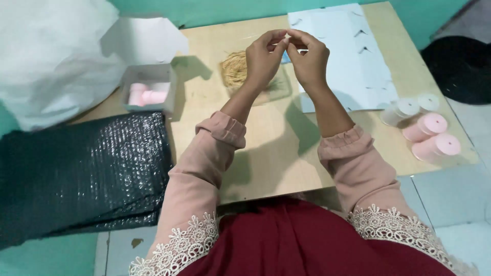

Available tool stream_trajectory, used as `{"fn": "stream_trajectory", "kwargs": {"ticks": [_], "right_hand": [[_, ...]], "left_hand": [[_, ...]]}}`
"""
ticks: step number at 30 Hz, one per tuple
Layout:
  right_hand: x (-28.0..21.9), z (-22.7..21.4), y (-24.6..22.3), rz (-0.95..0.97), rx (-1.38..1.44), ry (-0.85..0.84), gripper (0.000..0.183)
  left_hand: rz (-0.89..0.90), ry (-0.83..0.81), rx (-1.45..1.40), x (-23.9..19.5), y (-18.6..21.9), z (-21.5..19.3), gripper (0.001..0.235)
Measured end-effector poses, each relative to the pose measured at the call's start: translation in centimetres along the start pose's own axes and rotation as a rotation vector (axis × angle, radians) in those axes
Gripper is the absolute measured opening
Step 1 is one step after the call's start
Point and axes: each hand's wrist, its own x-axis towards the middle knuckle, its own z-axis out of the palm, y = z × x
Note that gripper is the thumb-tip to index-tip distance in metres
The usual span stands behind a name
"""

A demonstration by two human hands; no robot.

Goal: The person picks toothpicks from a clear container and places them into small pink plastic containers. After filling one container, they close it with a lid and set it aside, then repeat the process with a white container.

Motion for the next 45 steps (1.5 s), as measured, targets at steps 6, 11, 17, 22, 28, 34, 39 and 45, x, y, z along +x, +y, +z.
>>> {"fn": "stream_trajectory", "kwargs": {"ticks": [6,11,17,22,28,34,39,45], "right_hand": [[-2.0,-10.9,1.1,0.096,-0.151,0.184,0.030],[-4.9,-18.5,2.1,-0.013,-0.322,0.333,0.030],[-8.3,-22.0,4.8,0.011,-0.425,0.498,0.028],[-10.2,-21.8,7.4,0.039,-0.452,0.517,0.035],[-11.3,-20.8,11.8,-0.052,-0.522,0.551,0.045],[-11.9,-20.3,14.9,-0.107,-0.560,0.568,0.045],[-12.1,-19.8,13.6,-0.118,-0.612,0.579,0.039],[-12.4,-19.6,14.4,-0.120,-0.607,0.588,0.035]], "left_hand": [[0.030,-0.246,-0.064,-2.0,4.5,10.6,0.028],[0.117,-0.400,-0.191,-4.9,6.8,18.2,0.028],[0.151,-0.511,-0.248,-8.7,6.1,24.3,0.027],[0.207,-0.514,-0.147,-10.5,3.7,26.0,0.031],[0.072,-0.549,-0.122,-11.8,2.6,24.9,0.034],[-0.025,-0.568,-0.174,-12.7,1.9,24.6,0.036],[-0.098,-0.585,-0.223,-13.1,1.8,24.4,0.035],[-0.146,-0.599,-0.250,-13.3,1.8,24.3,0.037]]}}
